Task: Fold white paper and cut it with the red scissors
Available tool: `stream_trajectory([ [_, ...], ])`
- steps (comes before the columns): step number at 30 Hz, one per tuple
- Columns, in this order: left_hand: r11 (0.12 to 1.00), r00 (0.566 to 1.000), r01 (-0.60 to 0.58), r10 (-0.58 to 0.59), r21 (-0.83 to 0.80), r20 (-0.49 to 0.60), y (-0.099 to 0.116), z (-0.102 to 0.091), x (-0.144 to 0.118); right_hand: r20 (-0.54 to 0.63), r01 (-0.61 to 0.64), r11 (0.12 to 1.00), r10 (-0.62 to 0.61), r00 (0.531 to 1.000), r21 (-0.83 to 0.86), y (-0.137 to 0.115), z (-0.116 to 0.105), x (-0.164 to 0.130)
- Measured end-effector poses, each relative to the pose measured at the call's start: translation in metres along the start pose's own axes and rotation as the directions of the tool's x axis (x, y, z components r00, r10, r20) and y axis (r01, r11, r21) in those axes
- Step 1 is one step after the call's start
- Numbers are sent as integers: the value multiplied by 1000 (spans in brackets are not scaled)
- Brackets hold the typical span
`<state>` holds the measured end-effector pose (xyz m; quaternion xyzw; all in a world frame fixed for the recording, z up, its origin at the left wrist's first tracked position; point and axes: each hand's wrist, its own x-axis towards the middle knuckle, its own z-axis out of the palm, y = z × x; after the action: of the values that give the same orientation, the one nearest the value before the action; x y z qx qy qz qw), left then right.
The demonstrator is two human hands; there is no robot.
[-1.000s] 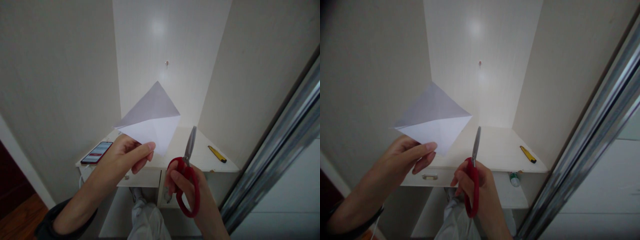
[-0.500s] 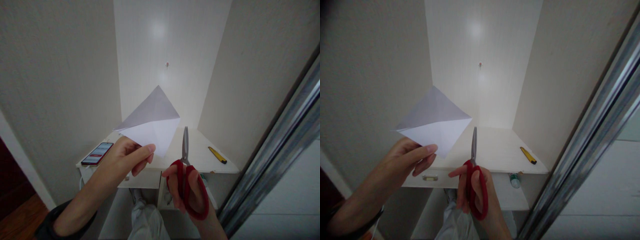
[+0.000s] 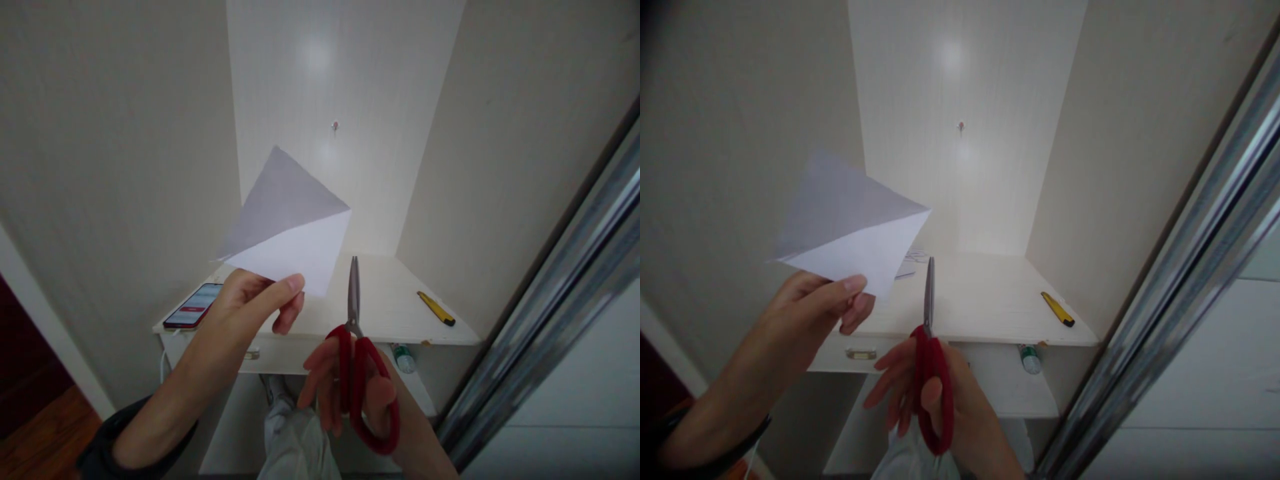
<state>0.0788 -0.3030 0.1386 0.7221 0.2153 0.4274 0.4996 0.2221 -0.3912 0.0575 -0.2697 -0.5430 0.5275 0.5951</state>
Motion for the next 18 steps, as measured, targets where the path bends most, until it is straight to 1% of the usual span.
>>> stream_trajectory([
  [2,1000,995,12,-11,14,-96,-1,3,-1,-33,-7,1000,6,999,-25,-3,3,0],
  [4,999,988,39,-37,10,-152,1,9,-1,-121,7,996,-18,992,-94,-7,7,2],
  [7,998,989,45,-51,-45,-139,5,20,2,-248,80,965,-144,958,-251,-13,12,6],
  [9,997,986,51,-60,-62,-155,8,26,5,-332,117,937,-230,915,-328,-14,15,9],
  [11,997,988,65,-69,-36,-136,9,29,8,-397,129,921,-282,874,-368,-15,19,12],
  [12,997,991,76,-77,-18,-114,9,30,8,-404,134,911,-299,865,-389,-16,21,14],
  [13,996,992,88,-88,-6,-95,8,30,8,-381,141,898,-313,870,-416,-17,22,15],
  [16,987,984,162,-163,-13,-67,6,29,8,-240,181,846,-337,910,-501,-21,24,18],
  [18,976,975,215,-216,-30,-58,3,28,8,-192,181,839,-318,929,-512,-21,23,19],
])
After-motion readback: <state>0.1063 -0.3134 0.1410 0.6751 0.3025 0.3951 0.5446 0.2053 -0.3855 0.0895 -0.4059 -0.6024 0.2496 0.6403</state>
